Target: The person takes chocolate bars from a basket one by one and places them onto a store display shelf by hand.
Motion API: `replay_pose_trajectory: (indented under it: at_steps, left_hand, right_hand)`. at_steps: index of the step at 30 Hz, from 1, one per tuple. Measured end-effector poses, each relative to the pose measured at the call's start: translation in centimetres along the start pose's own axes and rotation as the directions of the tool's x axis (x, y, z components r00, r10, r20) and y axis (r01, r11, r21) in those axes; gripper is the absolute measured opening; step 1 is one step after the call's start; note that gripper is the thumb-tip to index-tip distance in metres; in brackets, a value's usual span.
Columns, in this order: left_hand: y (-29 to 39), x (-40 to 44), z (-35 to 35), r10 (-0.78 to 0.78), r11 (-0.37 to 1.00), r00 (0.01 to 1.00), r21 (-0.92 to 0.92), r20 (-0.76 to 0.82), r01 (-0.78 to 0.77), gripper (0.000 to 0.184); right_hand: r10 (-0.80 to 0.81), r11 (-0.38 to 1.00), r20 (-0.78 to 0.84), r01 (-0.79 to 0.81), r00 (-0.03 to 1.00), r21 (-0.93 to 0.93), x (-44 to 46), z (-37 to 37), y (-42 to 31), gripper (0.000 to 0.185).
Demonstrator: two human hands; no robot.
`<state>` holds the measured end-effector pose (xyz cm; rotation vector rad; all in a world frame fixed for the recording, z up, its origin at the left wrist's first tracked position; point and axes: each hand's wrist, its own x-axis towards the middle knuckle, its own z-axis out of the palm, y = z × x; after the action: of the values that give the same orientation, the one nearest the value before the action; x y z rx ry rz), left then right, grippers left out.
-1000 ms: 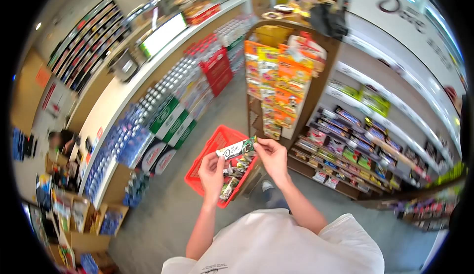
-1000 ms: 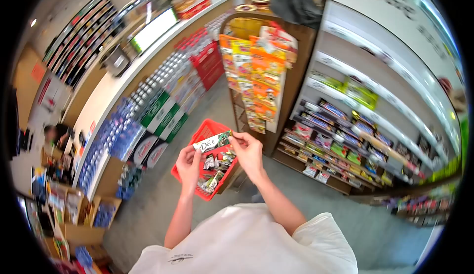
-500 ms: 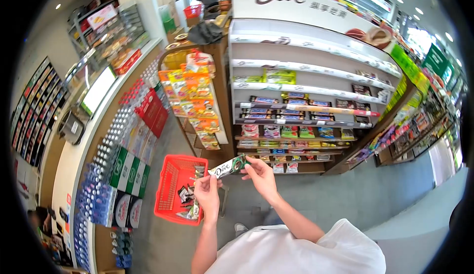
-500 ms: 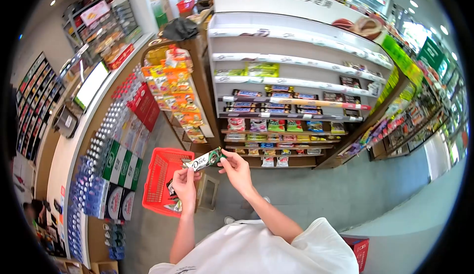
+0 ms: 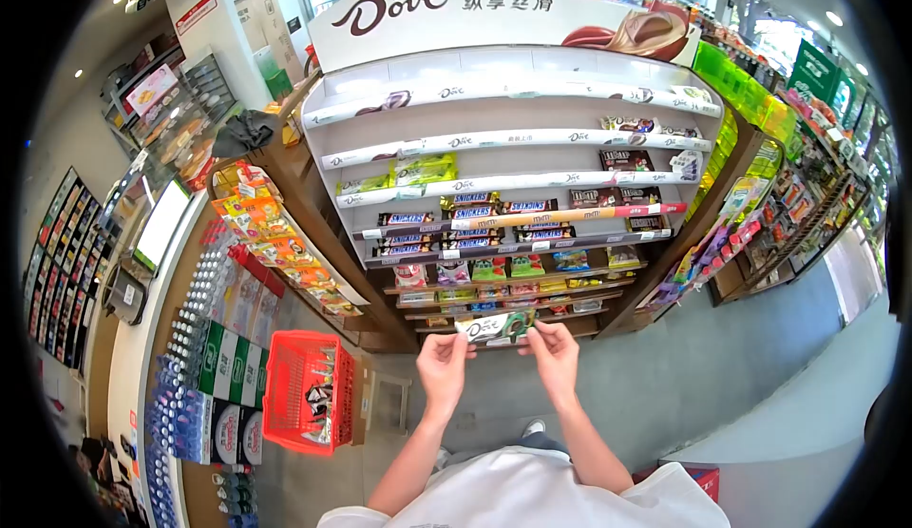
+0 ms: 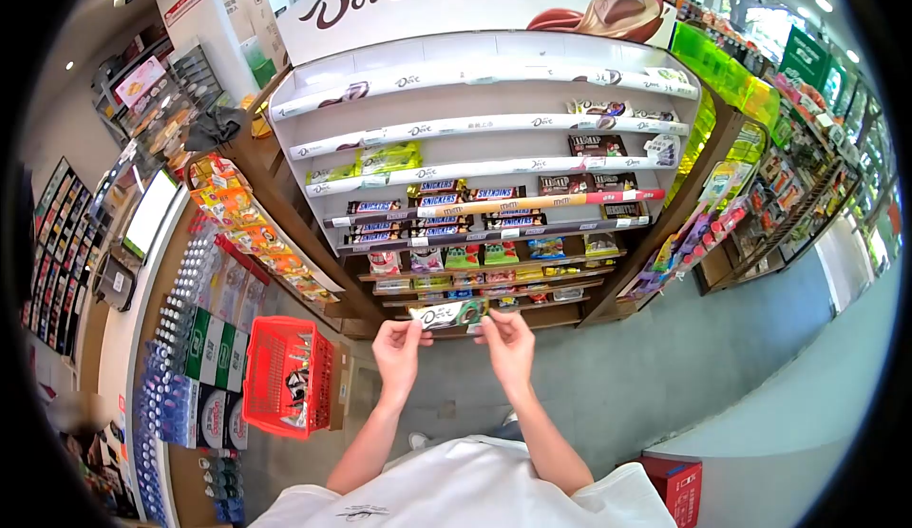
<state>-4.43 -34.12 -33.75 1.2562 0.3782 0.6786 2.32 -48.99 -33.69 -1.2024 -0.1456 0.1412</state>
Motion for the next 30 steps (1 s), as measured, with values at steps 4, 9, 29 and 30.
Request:
replay_pose_trajectory:
  at_steps: [4,9,29,30]
  left_hand:
    - [-1.3,-1.5,4.9,0.009,0.998,1.0,0.061,0.017,-0.01,0.014]
    - [-2.3,-2.7,7.8,-0.034,0.995,0.999,0.089,0.004,0.034,0.015]
    - [-3.6,6.8,14.1,-0.05,0.995,0.967,-0.071,0.25,0.07,0.016]
    - [-3.4,7.4,14.4,-0.074,0.99,0.955,-0.097,0.288,0.106,0.017]
  right_hand:
    - [0.048,0.999,-0.021,-0.048,0.999,0.002,1.6,-4.5,-1.0,0.014]
    - [0.124,0.992,-0.005,-0.124,0.992,0.013,3.3,-7.2,-2.0,0.016]
    - [-0.009,0.998,-0.128,0.001,0.992,-0.062,12.9,-8.1,-5.4,0.017]
    - [-0.035,0.997,-0.149,0.024,0.988,-0.079,13.3,-8.0,-5.7,0.017]
